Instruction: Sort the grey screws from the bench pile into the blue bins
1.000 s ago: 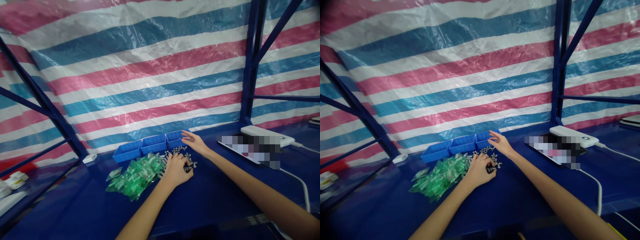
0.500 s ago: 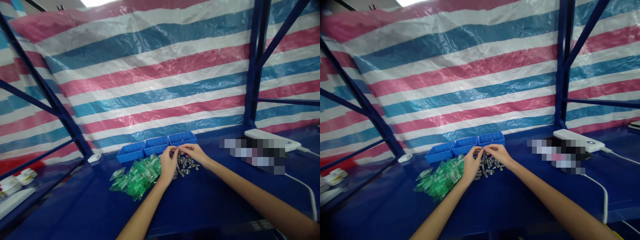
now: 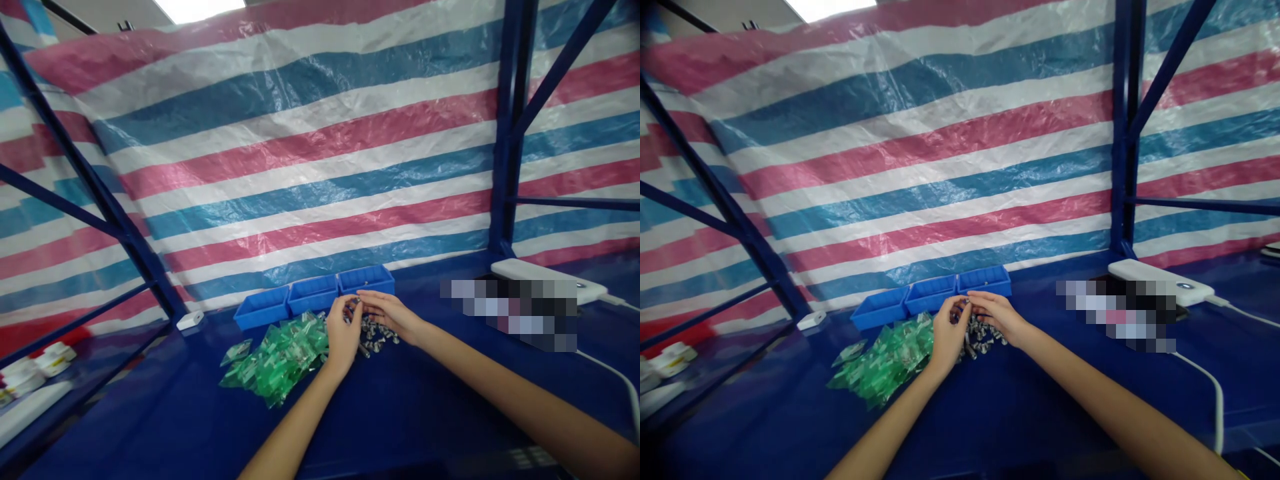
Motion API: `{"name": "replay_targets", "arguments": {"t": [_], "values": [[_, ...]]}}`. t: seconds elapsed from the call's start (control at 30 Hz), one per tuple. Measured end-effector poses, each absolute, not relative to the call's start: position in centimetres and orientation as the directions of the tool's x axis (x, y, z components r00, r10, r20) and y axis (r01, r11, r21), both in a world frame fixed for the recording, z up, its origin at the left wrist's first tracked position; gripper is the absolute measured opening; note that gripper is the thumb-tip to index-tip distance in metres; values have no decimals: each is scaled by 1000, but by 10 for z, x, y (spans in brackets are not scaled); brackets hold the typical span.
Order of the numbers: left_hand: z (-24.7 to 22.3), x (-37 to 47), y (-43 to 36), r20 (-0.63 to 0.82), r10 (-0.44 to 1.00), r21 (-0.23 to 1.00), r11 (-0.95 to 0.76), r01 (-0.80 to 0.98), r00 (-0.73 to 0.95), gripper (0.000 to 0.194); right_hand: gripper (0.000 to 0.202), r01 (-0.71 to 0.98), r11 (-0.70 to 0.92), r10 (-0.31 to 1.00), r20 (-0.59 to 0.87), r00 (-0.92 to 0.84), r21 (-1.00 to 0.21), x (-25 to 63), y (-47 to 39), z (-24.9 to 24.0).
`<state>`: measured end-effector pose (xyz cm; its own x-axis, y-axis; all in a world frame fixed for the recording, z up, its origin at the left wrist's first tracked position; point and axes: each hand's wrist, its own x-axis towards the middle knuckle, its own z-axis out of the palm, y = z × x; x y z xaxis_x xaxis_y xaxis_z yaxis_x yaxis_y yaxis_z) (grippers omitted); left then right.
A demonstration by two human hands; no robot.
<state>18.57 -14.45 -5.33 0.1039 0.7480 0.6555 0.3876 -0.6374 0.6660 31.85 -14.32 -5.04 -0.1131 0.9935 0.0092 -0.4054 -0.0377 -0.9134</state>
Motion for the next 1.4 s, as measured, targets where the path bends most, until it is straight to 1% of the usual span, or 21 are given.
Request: {"name": "replay_targets", "arguments": {"t": [0.17, 0.4, 0.67, 0.8, 0.93, 1.17, 1.3, 1.4], "values": [[-47, 186, -149, 685, 720, 646, -672, 363, 115, 18, 25, -479, -91, 989, -22, -148, -873, 319, -142, -51], [-48, 185, -149, 703, 708, 653, -679, 335, 65, 20, 29, -517, -132, 970, -3, -244, -846, 318, -145, -52], [-47, 185, -149, 697, 716, 663, -667, 339, 47, 19, 17, -503, -155, 948, 16, -318, -850, 312, -150, -50], [-46, 185, -149, 691, 722, 669, -659, 344, 38, 19, 17, -497, -198, 938, -16, -346, -845, 309, -152, -51], [-46, 186, -149, 690, 723, 671, -656, 345, 33, 20, 19, -487, -213, 925, -15, -379, -847, 308, -154, -49], [-46, 185, -150, 692, 721, 665, -658, 352, 41, 20, 19, -423, -186, 938, -32, -345, -887, 308, -156, -46], [-45, 186, -152, 688, 725, 666, -651, 365, 38, 17, 23, -437, -167, 944, -15, -329, -884, 309, -152, -49], [-44, 188, -153, 689, 723, 656, -646, 391, 38, 15, 25, -454, -135, 959, 0, -285, -881, 310, -147, -54]]}}
